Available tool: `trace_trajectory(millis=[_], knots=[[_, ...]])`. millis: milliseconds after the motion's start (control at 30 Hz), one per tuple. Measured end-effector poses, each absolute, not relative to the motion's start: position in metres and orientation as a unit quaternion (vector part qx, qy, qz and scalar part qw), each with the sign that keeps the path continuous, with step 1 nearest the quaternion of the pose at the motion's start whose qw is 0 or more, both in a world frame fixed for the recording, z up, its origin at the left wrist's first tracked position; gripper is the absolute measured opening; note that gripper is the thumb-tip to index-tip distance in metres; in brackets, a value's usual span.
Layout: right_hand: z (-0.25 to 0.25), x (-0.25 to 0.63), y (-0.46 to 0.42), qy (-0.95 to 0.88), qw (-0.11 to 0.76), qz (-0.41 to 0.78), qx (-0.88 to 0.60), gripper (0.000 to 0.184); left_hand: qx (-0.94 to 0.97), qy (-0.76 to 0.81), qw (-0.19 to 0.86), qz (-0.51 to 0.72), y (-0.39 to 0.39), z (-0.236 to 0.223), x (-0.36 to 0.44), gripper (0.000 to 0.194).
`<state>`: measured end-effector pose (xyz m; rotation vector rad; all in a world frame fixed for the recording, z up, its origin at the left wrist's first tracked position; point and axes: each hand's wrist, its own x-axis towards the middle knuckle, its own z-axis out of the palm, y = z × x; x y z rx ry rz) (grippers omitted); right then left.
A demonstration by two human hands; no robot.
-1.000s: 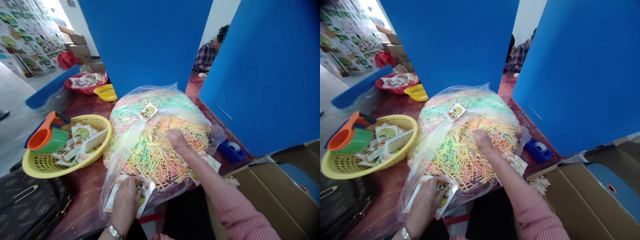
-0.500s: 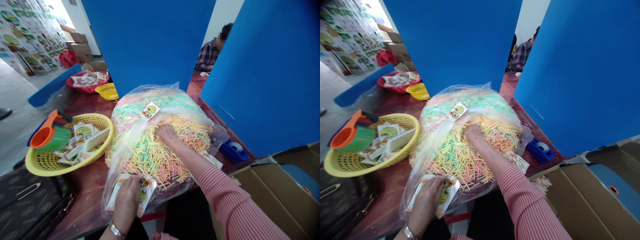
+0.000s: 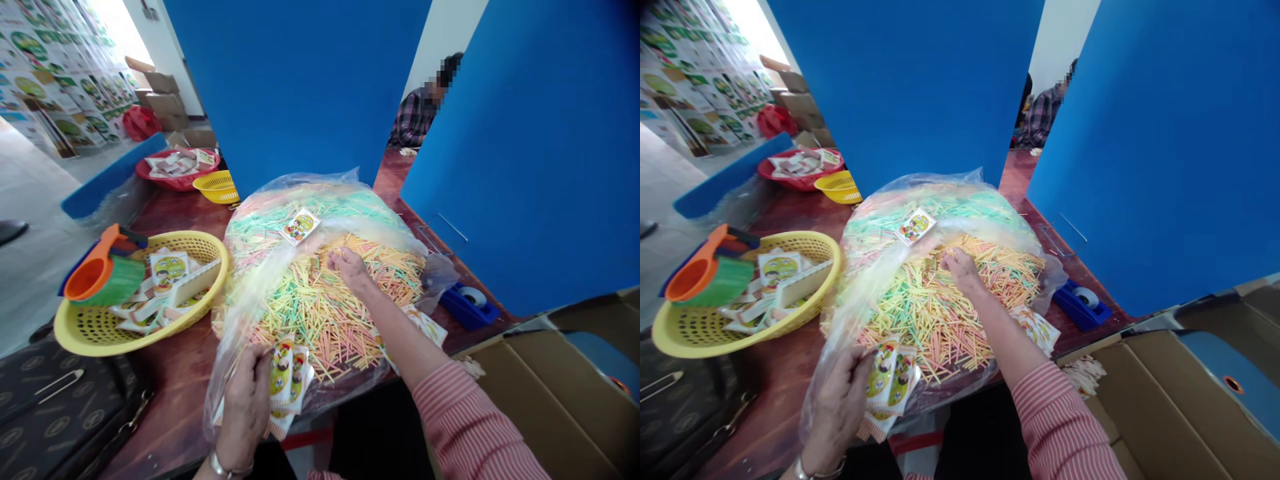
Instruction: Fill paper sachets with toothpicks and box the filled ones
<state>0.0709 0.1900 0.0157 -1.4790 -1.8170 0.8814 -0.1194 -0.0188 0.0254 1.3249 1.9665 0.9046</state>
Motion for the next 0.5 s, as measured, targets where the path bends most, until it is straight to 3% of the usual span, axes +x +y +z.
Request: trace_trajectory(millis=[133,233,367,500], knots=[[0.026,0.066,0.157,-0.583,0.431,0.496,-0.478,0.025,0.421,0.695,0.429,0.394,-0.002,0.045,-0.107,0.019],[0.042,0.060,0.132,-0.478,0.485,0.620,-0.390,0.018,0.459,0.693,0.401,0.385,0.010,0.056,-0.100,0.015],[0.068,0.054,0.110,-0.451,0.504,0.653,-0.342,0.017,0.538,0.671,0.344,0.377,0.019,0.055,-0.095,0.016],[0.079,0.048,0.098,-0.426,0.527,0.673,-0.297,0.016,0.540,0.658,0.372,0.370,0.021,0.048,-0.092,0.016]])
